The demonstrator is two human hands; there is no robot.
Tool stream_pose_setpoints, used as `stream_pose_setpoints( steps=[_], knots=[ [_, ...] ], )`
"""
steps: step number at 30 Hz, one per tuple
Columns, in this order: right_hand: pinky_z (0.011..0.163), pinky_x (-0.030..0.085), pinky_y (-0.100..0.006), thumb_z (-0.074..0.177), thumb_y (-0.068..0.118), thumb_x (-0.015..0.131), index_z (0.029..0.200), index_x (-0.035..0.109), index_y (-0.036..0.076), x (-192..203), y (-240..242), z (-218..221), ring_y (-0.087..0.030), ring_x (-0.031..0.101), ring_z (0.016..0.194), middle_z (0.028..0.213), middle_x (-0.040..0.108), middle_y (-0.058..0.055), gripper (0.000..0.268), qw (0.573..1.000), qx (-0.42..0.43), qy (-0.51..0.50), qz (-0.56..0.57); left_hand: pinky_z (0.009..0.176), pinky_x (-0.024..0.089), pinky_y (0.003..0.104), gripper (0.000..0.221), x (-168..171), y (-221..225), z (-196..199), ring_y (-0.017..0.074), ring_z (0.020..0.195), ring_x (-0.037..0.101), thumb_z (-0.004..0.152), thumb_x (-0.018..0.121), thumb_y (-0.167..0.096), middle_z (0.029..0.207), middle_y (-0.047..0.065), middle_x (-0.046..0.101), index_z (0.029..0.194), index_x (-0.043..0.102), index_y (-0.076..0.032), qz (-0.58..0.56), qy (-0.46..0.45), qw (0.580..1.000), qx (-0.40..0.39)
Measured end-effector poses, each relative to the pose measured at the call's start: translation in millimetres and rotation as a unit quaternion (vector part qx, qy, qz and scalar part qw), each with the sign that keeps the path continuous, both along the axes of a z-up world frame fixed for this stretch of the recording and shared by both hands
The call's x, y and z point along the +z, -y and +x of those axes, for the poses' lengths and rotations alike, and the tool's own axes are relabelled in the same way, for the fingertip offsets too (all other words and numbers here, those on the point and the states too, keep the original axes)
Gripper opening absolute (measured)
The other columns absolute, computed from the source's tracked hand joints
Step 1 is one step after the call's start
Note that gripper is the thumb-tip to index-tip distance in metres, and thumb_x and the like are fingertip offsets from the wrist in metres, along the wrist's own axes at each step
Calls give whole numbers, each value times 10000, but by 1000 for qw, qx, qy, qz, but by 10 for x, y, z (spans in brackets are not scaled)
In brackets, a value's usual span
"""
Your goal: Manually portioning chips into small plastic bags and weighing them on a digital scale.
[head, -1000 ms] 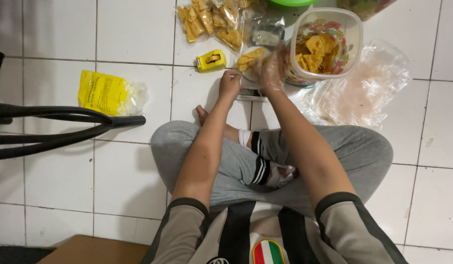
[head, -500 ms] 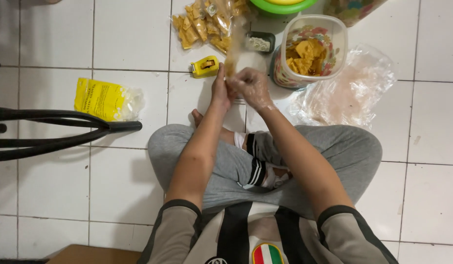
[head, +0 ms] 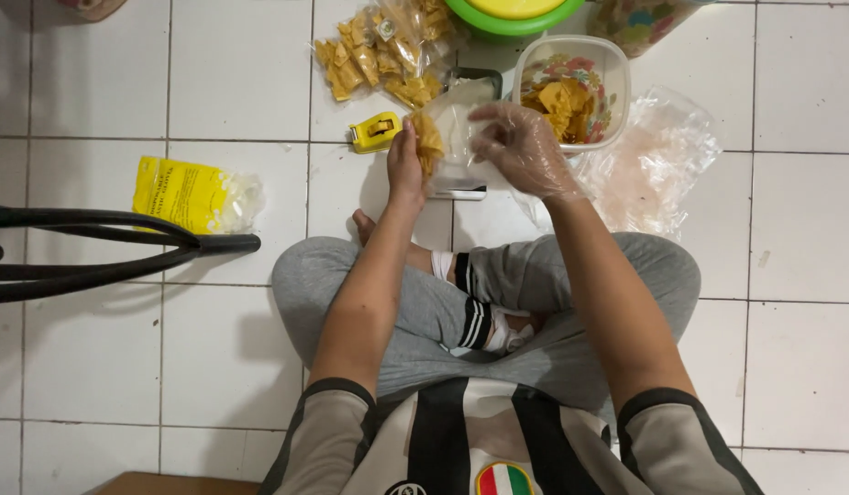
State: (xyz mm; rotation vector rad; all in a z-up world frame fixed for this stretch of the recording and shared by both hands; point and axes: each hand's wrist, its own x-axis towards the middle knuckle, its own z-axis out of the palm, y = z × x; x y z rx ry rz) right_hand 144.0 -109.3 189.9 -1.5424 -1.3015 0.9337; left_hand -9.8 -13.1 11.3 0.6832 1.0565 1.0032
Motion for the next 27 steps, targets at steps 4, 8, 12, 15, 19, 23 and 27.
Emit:
stream_pose_setpoints(
  steps=[4, 8, 12, 15, 19, 23, 27],
  knots=[
    [758, 606, -400, 975, -64, 681, 1133, 718, -21, -61, -46, 152, -291, 710, 814, 920, 680, -225, 168, 1000, -16, -19, 16, 976, 539, 390, 504, 12, -57, -27, 221, 1099, 662, 996, 636, -578, 1126, 79, 634, 1154, 647, -100, -16, 22, 1000, 13],
    [607, 525, -233, 1004, -28, 635, 1110, 673, -30, 124, 24, 120, -138, 585, 704, 879, 655, -93, 112, 992, -35, 26, 120, 617, 507, 249, 567, 214, -71, -69, 104, 758, 607, 981, 484, -544, 957, 49, 636, 1197, 620, -38, -24, 8, 998, -51],
    [632, 503, -257, 967, -31, 657, 1139, 676, -74, 231, 53, 112, -153, 581, 738, 921, 661, -106, 178, 994, -12, 64, 91, 650, 516, 245, 570, 214, -71, -55, 111, 814, 633, 989, 476, -533, 1004, 53, 657, 1240, 623, -44, -30, 2, 998, -51],
    [477, 534, -231, 859, -137, 562, 1153, 707, -140, 94, -27, 193, -199, 619, 595, 1087, 722, -292, 328, 976, 39, 183, 113, 740, 543, 260, 605, 214, -61, -53, 119, 892, 653, 992, 448, -544, 1063, 63, 668, 1288, 609, -41, -12, 4, 997, -70],
    [988, 495, -595, 898, 111, 701, 1257, 745, 114, 191, -153, 4, -506, 660, 1092, 1145, 703, -308, 361, 982, 38, 128, -134, 1194, 374, 512, 697, 91, 8, 50, 388, 1418, 470, 1039, 540, -608, 1448, 237, 550, 1380, 573, -1, 31, -60, 997, -28],
    [873, 537, -515, 867, 123, 578, 1018, 798, 137, -234, -275, 57, -452, 714, 943, 913, 747, -220, 267, 971, 55, 142, -187, 1128, 401, 493, 657, -22, 25, 63, 341, 1302, 549, 1028, 476, -659, 1258, 182, 620, 1201, 629, -44, 61, -160, 984, -49],
    [884, 534, -554, 866, 240, 642, 956, 810, 172, -415, -356, 120, -433, 710, 964, 904, 742, -201, 203, 946, 27, 179, -270, 785, 522, 352, 514, -58, -23, 39, 188, 790, 671, 982, 585, -626, 777, 43, 657, 877, 621, -124, 86, -190, 976, -54]
  ],
)
